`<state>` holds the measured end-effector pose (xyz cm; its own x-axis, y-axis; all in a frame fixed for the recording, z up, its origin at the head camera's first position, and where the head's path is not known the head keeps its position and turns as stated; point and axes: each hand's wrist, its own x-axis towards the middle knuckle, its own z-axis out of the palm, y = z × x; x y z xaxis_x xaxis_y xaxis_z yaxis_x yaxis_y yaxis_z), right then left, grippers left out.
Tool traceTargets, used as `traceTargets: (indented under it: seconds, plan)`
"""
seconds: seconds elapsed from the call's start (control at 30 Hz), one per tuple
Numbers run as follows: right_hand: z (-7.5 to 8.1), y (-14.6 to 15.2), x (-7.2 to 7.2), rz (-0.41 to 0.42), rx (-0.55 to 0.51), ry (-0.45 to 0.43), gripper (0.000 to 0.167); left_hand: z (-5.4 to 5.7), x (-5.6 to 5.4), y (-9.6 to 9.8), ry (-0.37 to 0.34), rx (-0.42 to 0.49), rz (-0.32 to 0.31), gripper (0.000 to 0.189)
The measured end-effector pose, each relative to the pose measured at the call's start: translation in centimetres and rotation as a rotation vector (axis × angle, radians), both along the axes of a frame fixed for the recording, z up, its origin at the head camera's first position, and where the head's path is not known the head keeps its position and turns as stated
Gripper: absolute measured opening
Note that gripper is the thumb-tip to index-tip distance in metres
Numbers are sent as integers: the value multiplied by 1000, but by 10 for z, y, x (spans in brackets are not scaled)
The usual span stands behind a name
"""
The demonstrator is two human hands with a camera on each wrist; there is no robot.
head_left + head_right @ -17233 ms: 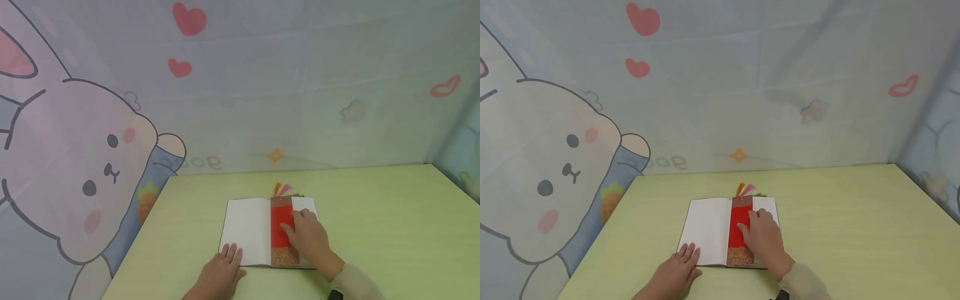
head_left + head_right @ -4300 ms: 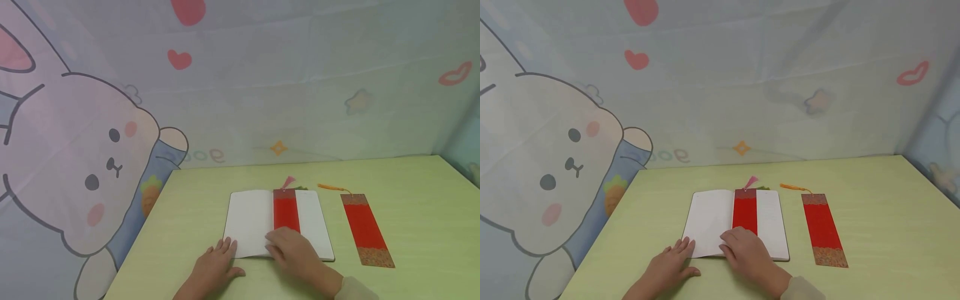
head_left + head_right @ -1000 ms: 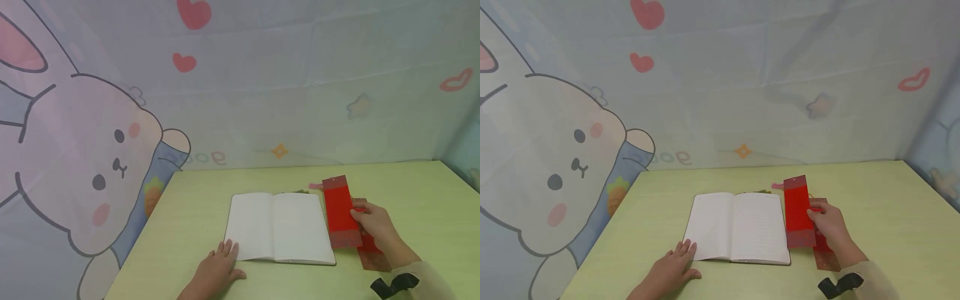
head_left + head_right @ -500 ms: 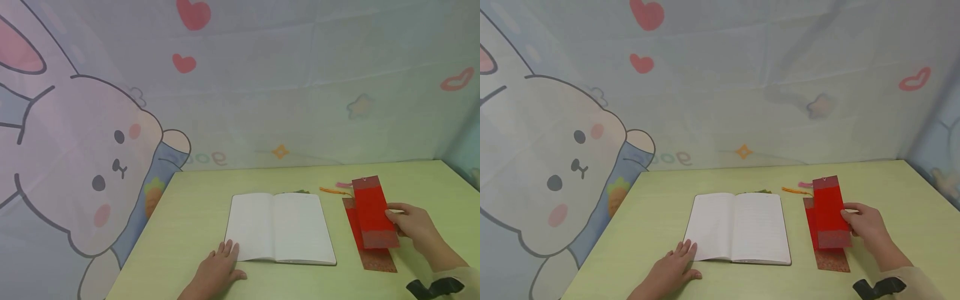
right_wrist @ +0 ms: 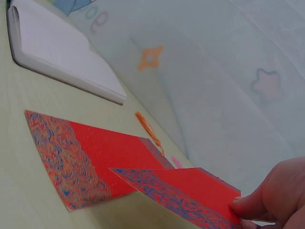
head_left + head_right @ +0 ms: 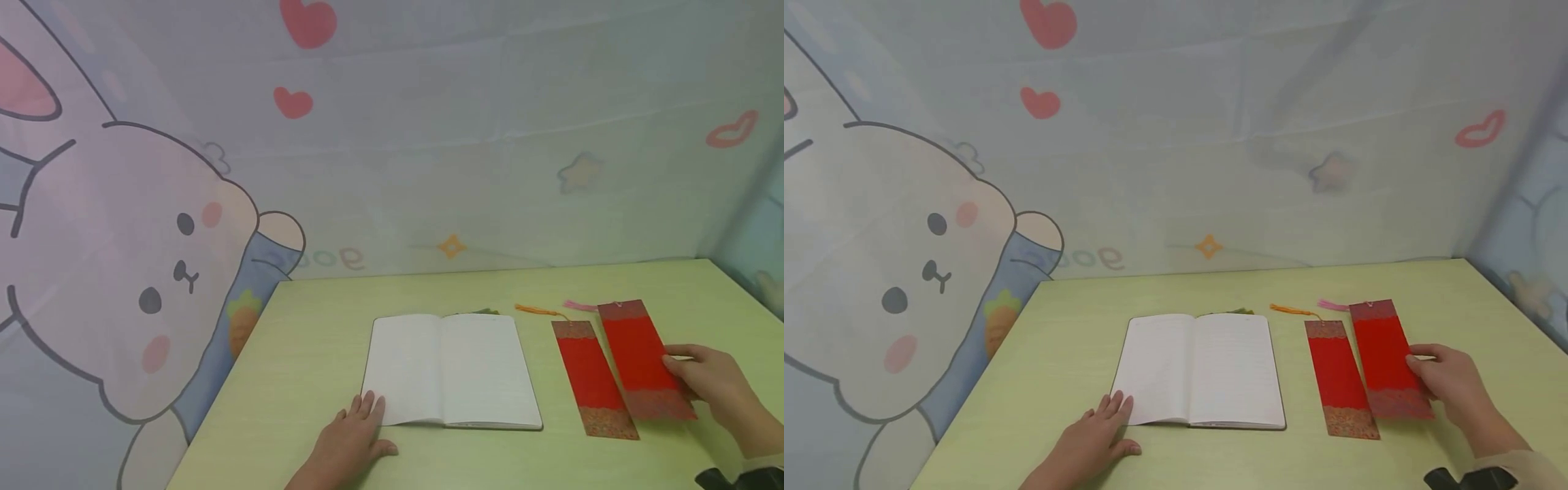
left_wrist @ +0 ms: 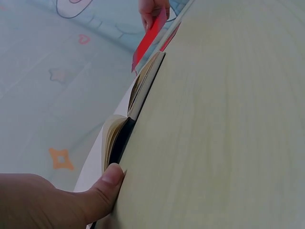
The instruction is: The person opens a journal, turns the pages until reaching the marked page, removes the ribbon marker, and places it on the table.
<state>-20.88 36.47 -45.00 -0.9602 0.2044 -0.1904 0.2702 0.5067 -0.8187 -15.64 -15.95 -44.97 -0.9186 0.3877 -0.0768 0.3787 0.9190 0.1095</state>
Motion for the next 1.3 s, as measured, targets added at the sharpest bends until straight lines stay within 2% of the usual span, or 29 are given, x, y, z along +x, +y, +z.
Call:
traceTargets:
  seconds: [0.17,0.3,0.57,0.87,0.97,1.13,1.3]
  plan:
    - [-15,9,0,-20,110,-31,51,-2,0,0,-9,-5,4,78]
    - [-20,12,0,-22,173,-64,47,-2,-2,1,-20,-16,9,78]
    - [-14,2,10,21,541,32,34,-3,-3,0,8,-3,-2,77]
    - [-14,-7,11,8,625,-44,38,-2,-2,0,0,9,-3,77]
    - [-13,-11,13,21,665,16,40,-2,-1,0,2,11,-6,77]
    - [-7,-30,23,69,715,229,41,-2,0,0,-3,15,-3,77]
    - [6,-55,28,189,724,383,40,-5,-1,-1,9,14,-7,77]
